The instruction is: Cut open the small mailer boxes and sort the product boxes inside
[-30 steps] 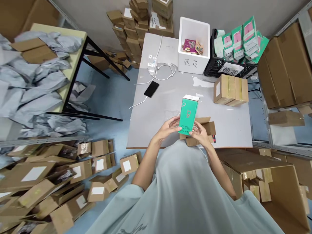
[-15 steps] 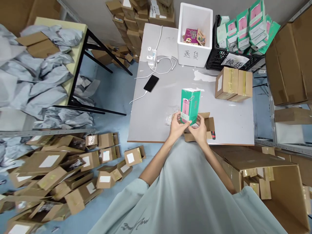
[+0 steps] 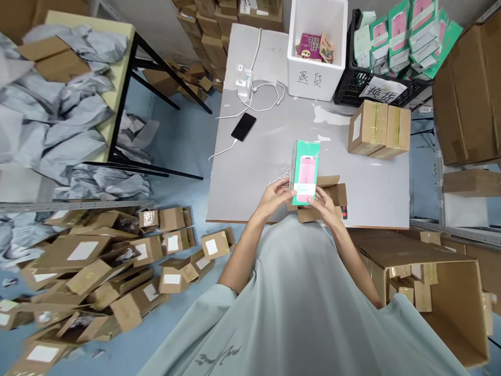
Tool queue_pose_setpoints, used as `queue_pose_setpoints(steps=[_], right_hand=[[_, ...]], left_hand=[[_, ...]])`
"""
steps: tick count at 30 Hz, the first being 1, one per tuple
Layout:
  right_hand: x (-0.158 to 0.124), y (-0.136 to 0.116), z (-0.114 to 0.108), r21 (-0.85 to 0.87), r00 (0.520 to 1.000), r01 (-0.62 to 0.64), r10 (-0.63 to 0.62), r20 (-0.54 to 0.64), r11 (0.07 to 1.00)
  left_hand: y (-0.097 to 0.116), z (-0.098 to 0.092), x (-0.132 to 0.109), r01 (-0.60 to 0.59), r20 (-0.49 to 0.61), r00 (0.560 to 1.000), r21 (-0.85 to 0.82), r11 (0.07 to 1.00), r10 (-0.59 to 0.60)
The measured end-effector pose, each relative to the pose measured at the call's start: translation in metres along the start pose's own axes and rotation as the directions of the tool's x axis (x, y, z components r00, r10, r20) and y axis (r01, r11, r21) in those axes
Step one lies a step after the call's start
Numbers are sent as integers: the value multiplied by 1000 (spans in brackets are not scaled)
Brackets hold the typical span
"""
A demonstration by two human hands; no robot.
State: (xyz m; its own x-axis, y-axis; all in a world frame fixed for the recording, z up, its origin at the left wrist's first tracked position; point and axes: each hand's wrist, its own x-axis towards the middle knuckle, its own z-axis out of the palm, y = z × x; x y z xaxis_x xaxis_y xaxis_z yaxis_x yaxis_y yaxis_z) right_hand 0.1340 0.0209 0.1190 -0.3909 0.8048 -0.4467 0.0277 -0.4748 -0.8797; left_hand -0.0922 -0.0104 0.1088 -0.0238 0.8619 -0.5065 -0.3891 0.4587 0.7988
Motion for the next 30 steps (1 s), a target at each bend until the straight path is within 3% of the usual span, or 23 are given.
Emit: queue_pose_setpoints(steps=[3, 7, 9, 12, 15, 18, 23, 30], right_hand=[[2, -3, 7, -77, 997, 62, -65, -48, 995], [8, 1, 21, -232, 983, 96, -128, -130, 968], [10, 4, 25, -329, 965, 79, -155, -210, 941], [12, 3, 24, -322, 953, 56, -147, -265, 945], [7, -3, 20, -65, 994, -6, -1, -110, 998], [1, -9, 20, 94, 995, -101, 99, 25, 991], [-1, -6, 21, 150, 992, -120, 111, 67, 981], [3, 1, 18, 248, 978, -177, 142, 154, 952]], left_hand=[[-7, 8, 3, -73, -62, 995, 30, 997, 75], [-18, 23, 6, -191, -226, 950, 132, 973, 217], [-22, 26, 4, -211, -235, 941, 149, 966, 242], [-22, 21, -1, -171, -120, 976, 80, 982, 180], [-18, 4, -3, -22, 24, 999, -39, 999, 23], [-13, -11, 0, 78, 138, 988, -121, 990, -61], [-8, -15, 6, 48, 197, 980, -143, 989, -19], [-6, -2, 9, 106, 333, 943, -313, 944, 4]])
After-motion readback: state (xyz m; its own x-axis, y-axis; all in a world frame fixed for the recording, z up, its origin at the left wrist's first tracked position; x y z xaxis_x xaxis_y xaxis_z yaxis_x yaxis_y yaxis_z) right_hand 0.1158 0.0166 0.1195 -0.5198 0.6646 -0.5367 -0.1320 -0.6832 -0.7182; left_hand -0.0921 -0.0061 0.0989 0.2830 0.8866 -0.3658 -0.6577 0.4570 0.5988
